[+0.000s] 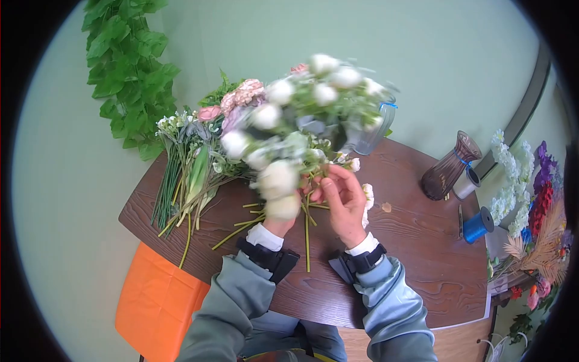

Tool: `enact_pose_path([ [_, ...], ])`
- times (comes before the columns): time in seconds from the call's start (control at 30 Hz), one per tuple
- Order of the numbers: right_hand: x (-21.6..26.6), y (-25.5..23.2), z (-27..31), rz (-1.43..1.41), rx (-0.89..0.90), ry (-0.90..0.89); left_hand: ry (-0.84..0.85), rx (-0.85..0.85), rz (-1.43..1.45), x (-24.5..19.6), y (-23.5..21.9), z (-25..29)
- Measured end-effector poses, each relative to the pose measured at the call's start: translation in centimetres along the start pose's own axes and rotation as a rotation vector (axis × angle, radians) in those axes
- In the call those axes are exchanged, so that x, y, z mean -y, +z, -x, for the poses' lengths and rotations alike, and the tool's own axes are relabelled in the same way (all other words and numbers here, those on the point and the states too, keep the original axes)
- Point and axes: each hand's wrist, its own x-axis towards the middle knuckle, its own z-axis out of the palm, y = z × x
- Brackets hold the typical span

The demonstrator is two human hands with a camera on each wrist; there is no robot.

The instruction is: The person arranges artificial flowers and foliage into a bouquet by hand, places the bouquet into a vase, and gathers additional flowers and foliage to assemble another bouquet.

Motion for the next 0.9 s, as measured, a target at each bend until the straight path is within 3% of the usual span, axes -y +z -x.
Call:
enact_pose_path([
  [0.17,-0.2,0.0,-0.2,0.011,-0.095,-0.12,-0.009,0.15,0.155,1.0,-2.0,-0.8],
  [0.23,-0.7,0.0,-0.4,0.094,-0.035,-0.061,0.041,-0.019,-0.015,1.7,-1.3,-0.7],
  [0.27,-1.1,0.0,-0.3,0.097,-0.027,0.014,0.031,-0.001,-0.135,1.2,-0.6,-0.1],
  [0.3,-1.5,-0.2,-0.1,0.159,-0.043,0.069,0.049,-0.066,-0.052,1.8,-1.1,-0.3],
  [0.4,-1.1,-0.2,-0.2,0.287,-0.033,0.037,0.017,0.013,-0.127,0.7,-0.1,0.4],
  [0.6,-1.6,-0.6,-0.3,0.276,-0.073,-0.028,0.011,-0.051,-0.176,0.2,1.4,1.1],
  [0.63,-1.7,-0.6,-0.4,0.235,-0.079,-0.013,-0.008,-0.03,-0.055,1.5,-0.7,0.5],
  [0.7,-1.6,-0.7,-0.3,0.194,-0.089,0.013,-0.003,-0.031,-0.137,2.4,-2.2,-0.2],
  [0.77,-0.8,-0.8,-0.4,0.217,-0.082,0.153,0.034,0.029,-0.283,0.8,0.1,0.8],
  [0.8,-0.4,-0.7,-0.5,0.247,-0.115,0.179,-0.039,0.027,-0.265,0.2,0.8,0.9],
  [0.9,-0.3,-1.0,-0.7,0.292,-0.118,0.159,-0.114,0.033,-0.242,0.1,1.1,0.9],
])
